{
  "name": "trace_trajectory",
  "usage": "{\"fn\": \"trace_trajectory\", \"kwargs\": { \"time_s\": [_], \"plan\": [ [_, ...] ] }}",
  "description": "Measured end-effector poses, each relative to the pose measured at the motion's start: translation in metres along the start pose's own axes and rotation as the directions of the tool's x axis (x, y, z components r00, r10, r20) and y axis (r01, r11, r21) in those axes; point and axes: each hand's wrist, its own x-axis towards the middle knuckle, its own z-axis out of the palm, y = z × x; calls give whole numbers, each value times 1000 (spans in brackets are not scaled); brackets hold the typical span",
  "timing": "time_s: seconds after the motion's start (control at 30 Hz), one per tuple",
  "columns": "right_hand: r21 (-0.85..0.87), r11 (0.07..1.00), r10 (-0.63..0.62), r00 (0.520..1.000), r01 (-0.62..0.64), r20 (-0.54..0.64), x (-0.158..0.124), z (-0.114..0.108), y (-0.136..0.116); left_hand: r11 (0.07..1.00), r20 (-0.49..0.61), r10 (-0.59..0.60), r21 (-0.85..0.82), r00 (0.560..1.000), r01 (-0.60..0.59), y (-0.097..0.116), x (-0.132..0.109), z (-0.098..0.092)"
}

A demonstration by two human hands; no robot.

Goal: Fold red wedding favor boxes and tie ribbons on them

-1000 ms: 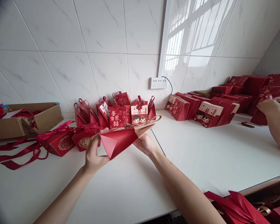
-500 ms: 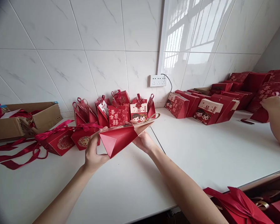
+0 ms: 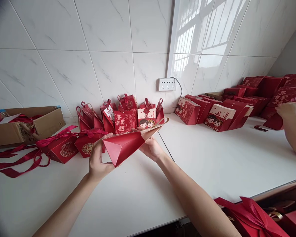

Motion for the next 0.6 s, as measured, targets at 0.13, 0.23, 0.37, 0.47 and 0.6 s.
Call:
{"fn": "trace_trajectory", "kwargs": {
  "time_s": [0.13, 0.23, 0.37, 0.47, 0.6],
  "plan": [
    [1, 1000, -7, 999, 7, -40, 1, 0, 0, 992, -33, -80, -96, 996, 76, 1, -1, 3],
    [-60, 998, -16, 992, 8, -126, 2, 2, 2, 822, -6, -469, -368, 883, 434, 3, 4, 5],
    [-181, 982, 4, 958, -58, -286, -1, 14, 4, 73, 400, -852, -549, 338, 833, 2, 15, 8],
    [-169, 976, 70, 931, -139, -359, -3, 25, 3, -203, 559, -820, -487, 125, 849, -2, 15, 10],
    [-66, 980, 143, 897, -187, -418, -4, 31, -2, -194, 564, -816, -467, 122, 863, -5, 11, 12]
  ]
}}
